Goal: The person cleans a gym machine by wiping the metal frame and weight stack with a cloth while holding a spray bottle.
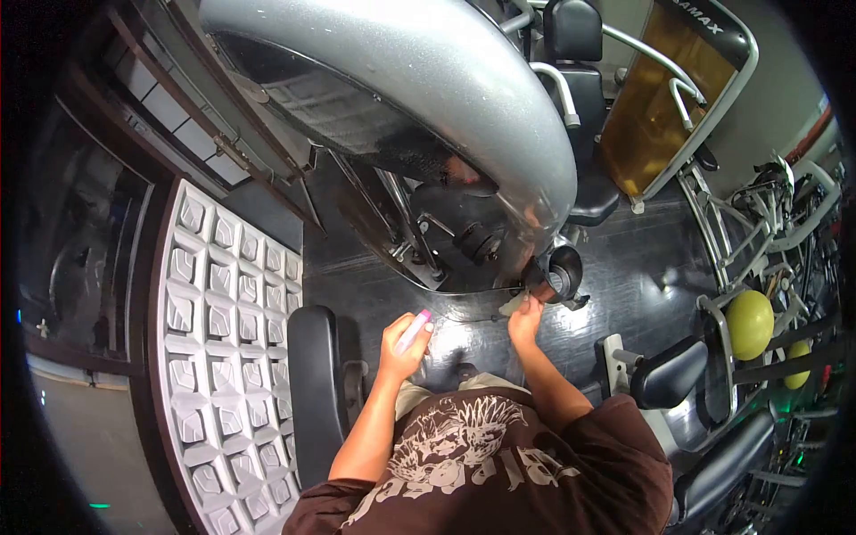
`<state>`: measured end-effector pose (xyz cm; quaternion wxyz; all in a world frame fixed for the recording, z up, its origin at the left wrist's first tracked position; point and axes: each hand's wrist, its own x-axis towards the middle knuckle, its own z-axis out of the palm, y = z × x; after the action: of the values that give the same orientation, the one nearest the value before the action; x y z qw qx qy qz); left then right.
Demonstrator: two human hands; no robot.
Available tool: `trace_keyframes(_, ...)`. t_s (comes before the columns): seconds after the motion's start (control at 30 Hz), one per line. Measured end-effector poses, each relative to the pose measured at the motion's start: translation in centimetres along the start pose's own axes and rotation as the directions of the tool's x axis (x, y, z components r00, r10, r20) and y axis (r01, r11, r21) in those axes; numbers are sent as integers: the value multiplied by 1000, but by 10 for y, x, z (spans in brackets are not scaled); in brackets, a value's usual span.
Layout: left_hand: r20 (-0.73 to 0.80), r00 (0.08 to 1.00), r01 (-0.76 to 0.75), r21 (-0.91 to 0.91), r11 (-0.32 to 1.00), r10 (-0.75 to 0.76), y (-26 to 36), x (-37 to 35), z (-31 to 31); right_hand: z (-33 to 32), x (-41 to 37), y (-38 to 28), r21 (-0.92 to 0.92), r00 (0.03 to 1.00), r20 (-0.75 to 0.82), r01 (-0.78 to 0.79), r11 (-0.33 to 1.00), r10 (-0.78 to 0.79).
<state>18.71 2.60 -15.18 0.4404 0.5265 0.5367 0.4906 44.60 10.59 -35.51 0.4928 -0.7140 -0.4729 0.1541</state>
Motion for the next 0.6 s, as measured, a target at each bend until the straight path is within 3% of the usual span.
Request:
trace_keyframes(0.03, -4, 1000, 7, -8, 1000, -7, 1, 1, 1, 2, -4, 9, 7, 998, -29, 47, 999, -47)
trace_keyframes(0.13, 18, 999, -26, 1, 1000, 26, 4, 6, 8, 9, -20, 61, -58, 992, 117, 57, 997, -50)
trace_keyframes(0.17, 27, 999, -17, -11, 1000, 17, 6, 7, 10, 12, -30, 73, 128, 973, 189, -161, 979, 135)
trace_keyframes(0.23, 34, 999, -3, -32, 999, 4, 10, 10, 14, 13, -37, 71, 413, 811, 423, -569, 711, 404)
trace_keyframes(0.37, 33, 999, -21, -8, 1000, 21, 15, 9, 11, 25, -6, 74, 401, 742, 500, -656, 640, 447)
trace_keyframes(0.4, 24, 999, -21, -15, 1000, 21, 13, 9, 10, 30, 7, 70, 416, 628, 582, -776, 474, 517)
trace_keyframes(0.5, 1, 1000, -20, -24, 1000, 20, 7, 10, 4, -4, 19, 6, 298, 627, 512, -771, 563, 587)
trace_keyframes(0.53, -6, 1000, -17, -19, 1000, 16, 6, 11, 1, 1, 17, 14, 312, 656, 440, -752, 581, 613)
trace_keyframes(0.6, -12, 1000, 13, -14, 1000, -13, 1, 5, -3, -24, 17, -4, 204, 797, 426, -546, 813, 429)
